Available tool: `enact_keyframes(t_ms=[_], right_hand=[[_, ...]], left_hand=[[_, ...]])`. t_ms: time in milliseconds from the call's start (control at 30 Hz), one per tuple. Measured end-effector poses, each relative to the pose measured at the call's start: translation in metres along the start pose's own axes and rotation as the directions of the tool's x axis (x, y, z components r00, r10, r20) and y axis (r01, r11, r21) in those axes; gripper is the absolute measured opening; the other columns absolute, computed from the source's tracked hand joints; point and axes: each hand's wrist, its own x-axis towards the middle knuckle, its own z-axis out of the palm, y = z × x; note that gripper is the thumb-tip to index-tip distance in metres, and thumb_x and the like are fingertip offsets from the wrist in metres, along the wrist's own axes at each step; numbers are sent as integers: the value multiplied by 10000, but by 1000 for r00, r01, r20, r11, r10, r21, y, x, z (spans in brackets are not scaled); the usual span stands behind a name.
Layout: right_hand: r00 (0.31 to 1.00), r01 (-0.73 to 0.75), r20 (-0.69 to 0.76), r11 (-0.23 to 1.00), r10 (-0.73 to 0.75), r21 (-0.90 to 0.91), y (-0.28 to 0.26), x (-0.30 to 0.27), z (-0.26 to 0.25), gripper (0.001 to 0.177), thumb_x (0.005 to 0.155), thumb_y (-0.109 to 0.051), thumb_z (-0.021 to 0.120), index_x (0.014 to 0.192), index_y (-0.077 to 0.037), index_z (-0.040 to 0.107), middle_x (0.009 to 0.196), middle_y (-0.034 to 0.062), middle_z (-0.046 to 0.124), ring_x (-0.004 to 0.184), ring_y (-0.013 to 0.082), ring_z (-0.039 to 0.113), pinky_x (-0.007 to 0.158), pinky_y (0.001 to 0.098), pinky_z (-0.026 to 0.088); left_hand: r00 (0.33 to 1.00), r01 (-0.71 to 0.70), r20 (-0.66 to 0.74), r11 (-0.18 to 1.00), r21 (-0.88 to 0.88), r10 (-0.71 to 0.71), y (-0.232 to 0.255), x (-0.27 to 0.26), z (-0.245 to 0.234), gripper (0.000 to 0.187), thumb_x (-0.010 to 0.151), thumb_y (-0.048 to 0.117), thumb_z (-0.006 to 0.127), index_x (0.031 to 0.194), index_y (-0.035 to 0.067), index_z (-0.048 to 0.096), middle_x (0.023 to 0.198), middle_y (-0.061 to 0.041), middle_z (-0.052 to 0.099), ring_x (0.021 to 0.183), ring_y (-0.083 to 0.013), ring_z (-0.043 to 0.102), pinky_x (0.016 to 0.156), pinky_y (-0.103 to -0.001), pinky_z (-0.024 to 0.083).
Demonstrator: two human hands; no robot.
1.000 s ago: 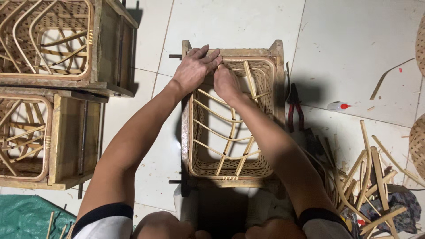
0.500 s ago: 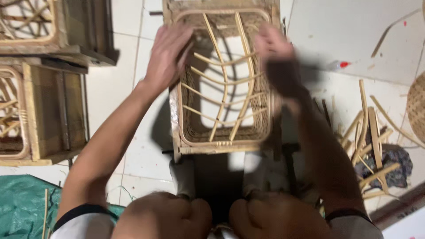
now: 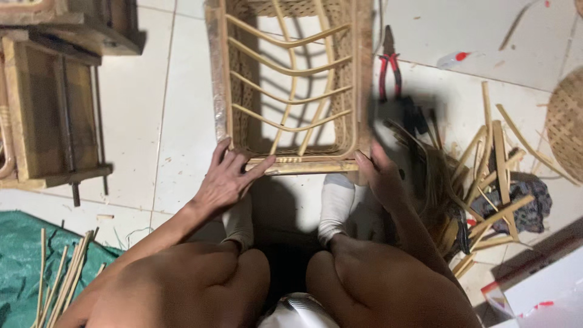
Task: The person sits on the floor and works on a rectangular woven basket placed in a wooden jig. They apply glue to the basket's rim, use a hammer to tap the frame, and insert a thin bamboo strip into the weave.
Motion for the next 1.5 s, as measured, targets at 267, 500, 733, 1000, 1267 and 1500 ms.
enact_keyframes(t_ms=[267, 500, 733, 1000, 1267, 1500], right_hand=[[967, 54, -104, 590, -231, -806, 77, -61, -14, 201, 975, -262, 703, 1135, -158, 639, 1082, 123, 679, 992, 281, 669, 826, 396, 558], [940, -43, -310, 853, -141, -520, 148, -71, 2, 590, 801, -272, 844, 1234, -9, 542, 1060, 194, 639, 919, 351, 643, 784, 437, 536], [911, -16, -328, 772, -251, -635, 190, -90, -9, 431, 894, -285, 795, 1177, 1, 643, 1070, 221, 665, 969, 390, 642, 789, 454, 532], [897, -378, -240, 926, 372, 23, 20, -96, -50, 281, 1065, -250, 569, 1108, 20, 635, 686, 115, 589, 571, 229, 564, 551, 389, 454], [969, 231, -5, 907, -248, -351, -49, -33, -33, 257, 1060, -177, 525, 1253, -27, 605, 780, 97, 662, 676, 169, 679, 595, 317, 545], [987, 141, -25, 926, -160, -350, -67, -3, -40, 242, 1050, -175, 564, 1229, -53, 670, 757, 125, 661, 676, 215, 661, 631, 377, 534]], left_hand=[[996, -33, 91, 991, 133, 21, -4, -8, 10, 903, 821, -49, 595, 1619, 298, 351, 934, -133, 502, 951, -314, 526, 1242, -651, 235], [978, -59, 206, 973, 222, 12, 2, 0, -4, 958, 793, -69, 544, 1630, 301, 258, 925, -144, 512, 917, -321, 525, 1207, -677, 232], [977, -38, 213, 989, 142, 7, 5, 9, -16, 903, 847, -51, 519, 1648, 279, 265, 913, -144, 498, 881, -326, 506, 1191, -699, 253], [985, -43, 172, 986, 164, 15, 8, 7, -13, 896, 830, 12, 491, 1654, 280, 261, 948, -160, 484, 920, -347, 495, 1150, -703, 226], [978, -18, 207, 991, 130, -10, 10, 8, -14, 838, 851, 26, 446, 1638, 263, 282, 863, -131, 443, 855, -331, 471, 1167, -717, 214], [977, -19, 212, 991, 135, -10, 6, 4, -3, 877, 824, 0, 457, 1641, 267, 285, 852, -110, 426, 835, -317, 458, 1141, -704, 251]])
